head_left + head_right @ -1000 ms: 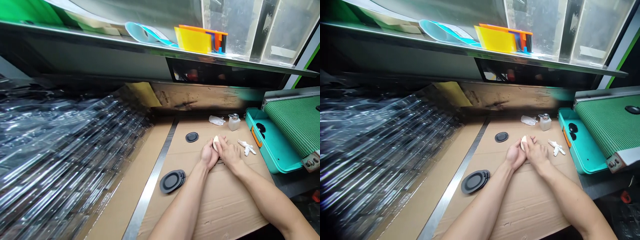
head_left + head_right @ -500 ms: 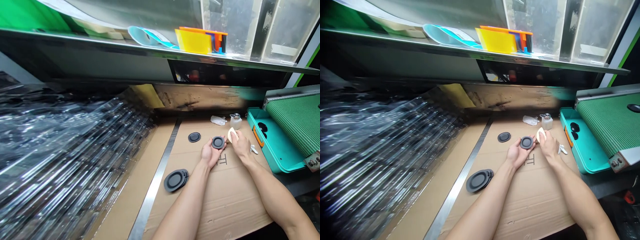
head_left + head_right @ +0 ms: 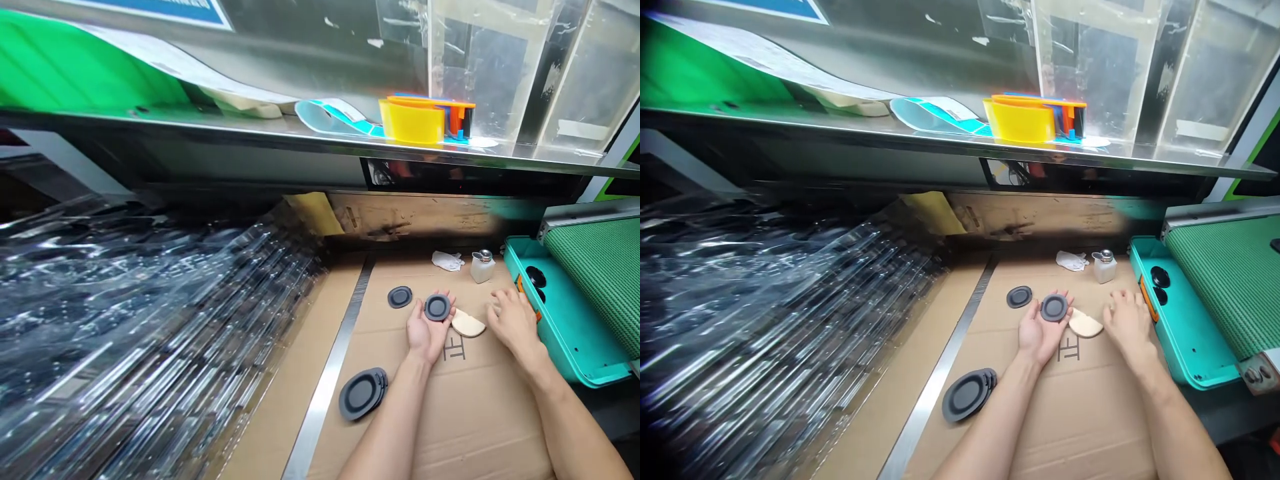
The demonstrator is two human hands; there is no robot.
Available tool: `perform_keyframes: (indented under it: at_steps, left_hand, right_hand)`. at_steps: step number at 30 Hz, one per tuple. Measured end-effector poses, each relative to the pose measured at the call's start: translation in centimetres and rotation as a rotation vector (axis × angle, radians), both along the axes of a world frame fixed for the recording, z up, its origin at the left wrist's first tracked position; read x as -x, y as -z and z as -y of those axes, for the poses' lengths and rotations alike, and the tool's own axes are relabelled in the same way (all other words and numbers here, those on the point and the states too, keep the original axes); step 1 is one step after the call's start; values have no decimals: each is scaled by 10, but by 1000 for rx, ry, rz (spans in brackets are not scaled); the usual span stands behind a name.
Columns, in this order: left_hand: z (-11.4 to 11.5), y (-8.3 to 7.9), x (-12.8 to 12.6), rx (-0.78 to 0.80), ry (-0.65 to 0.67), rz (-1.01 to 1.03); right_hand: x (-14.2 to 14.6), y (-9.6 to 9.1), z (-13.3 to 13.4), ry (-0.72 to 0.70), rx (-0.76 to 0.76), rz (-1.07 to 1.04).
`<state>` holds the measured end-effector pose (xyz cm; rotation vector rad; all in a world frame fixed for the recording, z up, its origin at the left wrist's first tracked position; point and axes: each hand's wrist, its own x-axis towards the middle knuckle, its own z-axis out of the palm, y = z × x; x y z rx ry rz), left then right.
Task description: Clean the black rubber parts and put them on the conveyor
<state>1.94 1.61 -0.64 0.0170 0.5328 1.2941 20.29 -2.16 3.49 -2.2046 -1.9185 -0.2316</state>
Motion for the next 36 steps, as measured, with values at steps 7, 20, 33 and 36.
perform_keyframes:
  at_steps: [7,20,33,36]
  left_hand:
    - [2,1,-3,-43,48,8]
    - [21,8,-24,-199,146,-111]
    - [16,14,-21,-212,203,-135]
    - [15,16,-23,-228,201,-171]
  right_hand:
    - [-10,-5,-6,-188,69,-314]
    - [59,22,4,-518,-45,-376]
    - [46,19,-5,-284,-125,-242]
    - [42,19,-8,-344,-170,-313]
